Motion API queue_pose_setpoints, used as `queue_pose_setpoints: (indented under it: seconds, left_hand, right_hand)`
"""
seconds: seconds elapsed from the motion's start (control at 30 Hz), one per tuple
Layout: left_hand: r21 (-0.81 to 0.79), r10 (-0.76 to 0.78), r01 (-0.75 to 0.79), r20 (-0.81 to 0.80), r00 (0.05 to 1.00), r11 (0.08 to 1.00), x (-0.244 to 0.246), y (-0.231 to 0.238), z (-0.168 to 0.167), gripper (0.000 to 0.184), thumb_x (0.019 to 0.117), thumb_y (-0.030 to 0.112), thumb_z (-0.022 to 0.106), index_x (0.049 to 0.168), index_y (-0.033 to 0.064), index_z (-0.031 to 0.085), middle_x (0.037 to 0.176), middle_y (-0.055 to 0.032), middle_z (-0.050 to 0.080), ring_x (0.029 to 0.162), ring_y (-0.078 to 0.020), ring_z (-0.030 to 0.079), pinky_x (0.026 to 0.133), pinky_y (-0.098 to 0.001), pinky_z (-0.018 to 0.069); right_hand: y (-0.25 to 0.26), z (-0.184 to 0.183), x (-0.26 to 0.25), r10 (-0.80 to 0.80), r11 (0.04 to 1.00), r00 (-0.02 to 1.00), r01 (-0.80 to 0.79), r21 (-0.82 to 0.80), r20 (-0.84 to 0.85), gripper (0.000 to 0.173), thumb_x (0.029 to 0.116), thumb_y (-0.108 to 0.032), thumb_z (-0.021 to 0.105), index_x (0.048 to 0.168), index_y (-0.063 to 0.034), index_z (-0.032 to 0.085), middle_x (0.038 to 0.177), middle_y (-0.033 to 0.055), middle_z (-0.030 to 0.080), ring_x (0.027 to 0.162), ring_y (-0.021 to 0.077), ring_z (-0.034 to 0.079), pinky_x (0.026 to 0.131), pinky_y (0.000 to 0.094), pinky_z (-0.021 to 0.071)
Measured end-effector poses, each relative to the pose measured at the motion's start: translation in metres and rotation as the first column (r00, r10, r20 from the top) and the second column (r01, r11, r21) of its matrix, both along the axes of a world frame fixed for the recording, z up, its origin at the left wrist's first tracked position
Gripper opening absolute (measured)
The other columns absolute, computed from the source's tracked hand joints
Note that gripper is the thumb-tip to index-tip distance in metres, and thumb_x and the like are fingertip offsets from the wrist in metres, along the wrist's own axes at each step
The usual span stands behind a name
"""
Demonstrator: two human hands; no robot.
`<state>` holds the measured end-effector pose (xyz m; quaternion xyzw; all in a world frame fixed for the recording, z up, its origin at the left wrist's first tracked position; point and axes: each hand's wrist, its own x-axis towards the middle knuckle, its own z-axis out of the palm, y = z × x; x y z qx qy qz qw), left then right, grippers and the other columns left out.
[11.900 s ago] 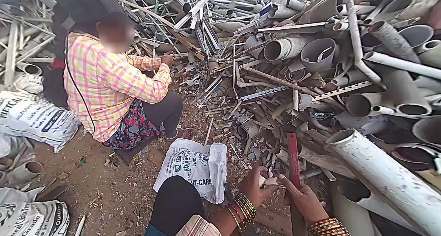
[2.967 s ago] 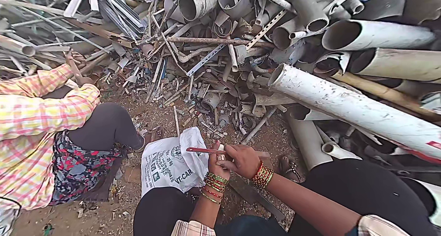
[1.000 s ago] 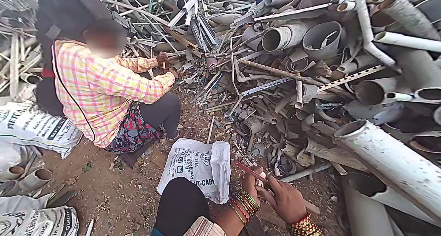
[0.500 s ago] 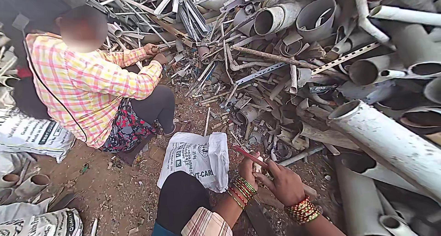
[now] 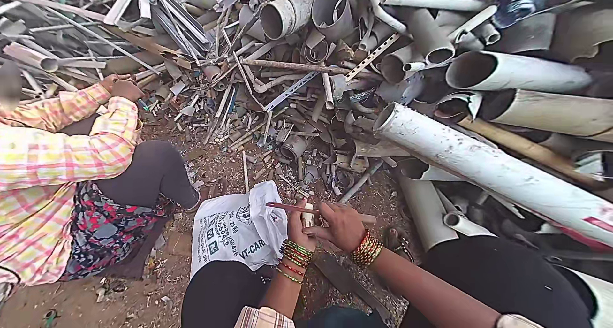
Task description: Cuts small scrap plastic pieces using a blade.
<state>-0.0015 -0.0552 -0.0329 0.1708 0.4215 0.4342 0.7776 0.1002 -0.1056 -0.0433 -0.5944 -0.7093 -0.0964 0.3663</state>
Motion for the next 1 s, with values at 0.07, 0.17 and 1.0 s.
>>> queue_pose_setpoints:
  seconds: [0.07,0.17,1.0]
  left_hand:
    - [0.003,-0.014,0.014,0.017,1.0,1.0,-0.001,0.0,-0.004,0.024,0.1064,0.014,0.041,0.091,0.0089,0.059,0.068,-0.0006,0.061,0.057,-0.0068,0.061,0.055,-0.021,0.053]
    - [0.048,-0.029,0.027,0.037,0.999,0.999,-0.003,-0.003,-0.007,0.031,0.1068,0.015,0.039,0.082,0.0124,0.058,0.064,0.0031,0.059,0.056,-0.003,0.06,0.055,-0.018,0.0518]
    - [0.016,0.018,-0.02,0.133,0.991,1.0,-0.005,-0.01,-0.019,0.039,0.1081,0.02,0.033,0.077,0.0166,0.056,0.061,0.0047,0.059,0.054,-0.0028,0.061,0.052,-0.0191,0.0519]
  right_hand:
    - [0.001,-0.006,0.001,0.024,0.999,1.0,-0.024,-0.043,-0.015,0.065,0.0934,-0.063,0.047,0.077,-0.0017,0.062,0.061,0.0128,0.061,0.052,0.03,0.065,0.045,0.0438,0.0494]
    - [-0.001,-0.015,-0.004,0.065,0.997,0.997,-0.067,-0.045,-0.031,0.061,0.0996,-0.056,0.043,0.073,-0.0043,0.06,0.054,0.0101,0.056,0.047,0.0281,0.062,0.041,0.042,0.0466]
    - [-0.002,-0.01,-0.001,0.155,0.975,0.988,-0.157,-0.159,-0.029,0.052,0.102,-0.045,0.047,0.076,-0.0027,0.062,0.058,0.0146,0.06,0.053,0.0338,0.066,0.045,0.0476,0.0492]
